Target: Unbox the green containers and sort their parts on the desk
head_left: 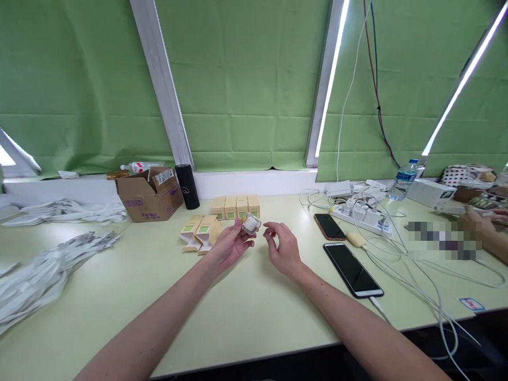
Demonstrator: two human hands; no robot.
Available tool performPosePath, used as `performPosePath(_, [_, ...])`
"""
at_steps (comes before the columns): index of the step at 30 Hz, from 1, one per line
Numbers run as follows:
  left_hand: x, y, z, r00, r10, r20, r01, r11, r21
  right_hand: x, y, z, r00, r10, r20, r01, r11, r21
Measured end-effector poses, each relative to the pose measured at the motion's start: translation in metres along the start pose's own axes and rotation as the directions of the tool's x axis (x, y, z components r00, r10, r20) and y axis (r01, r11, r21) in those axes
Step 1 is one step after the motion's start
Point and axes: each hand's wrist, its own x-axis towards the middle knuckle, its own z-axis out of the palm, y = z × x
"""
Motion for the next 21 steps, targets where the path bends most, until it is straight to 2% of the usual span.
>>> performPosePath(3, [-0.002,-0.006,-0.007,0.997,0.069,0.018,-0.070,0.993,0.090,0.000,-0.001,0.001,0.997,0.075,0.027,-0.078,0.989,0.125])
performPosePath(5, [-0.004,-0.008,-0.012,0.991,0.133,0.033,-0.136,0.978,0.159,0.000,-0.001,0.003,0.985,0.146,0.091,-0.165,0.949,0.270])
performPosePath(8, [-0.007,-0.009,-0.014,0.969,0.245,0.031,-0.243,0.926,0.289,0.001,0.001,0.008,0.950,0.215,0.227,-0.304,0.801,0.515])
performPosePath(10, [-0.010,-0.009,-0.013,0.948,0.313,0.052,-0.306,0.858,0.411,0.001,0.002,0.012,0.927,0.212,0.310,-0.367,0.686,0.628])
performPosePath(13, [-0.014,-0.013,-0.013,0.900,0.418,0.124,-0.412,0.726,0.550,0.000,0.003,0.015,0.914,0.194,0.357,-0.398,0.602,0.692])
performPosePath(16, [-0.016,-0.021,-0.015,0.844,0.507,0.178,-0.494,0.602,0.628,0.000,-0.001,0.014,0.920,0.207,0.333,-0.388,0.600,0.700])
performPosePath(21, [-0.016,-0.030,-0.024,0.774,0.585,0.242,-0.549,0.431,0.716,-0.001,-0.006,0.012,0.919,0.212,0.332,-0.390,0.597,0.701])
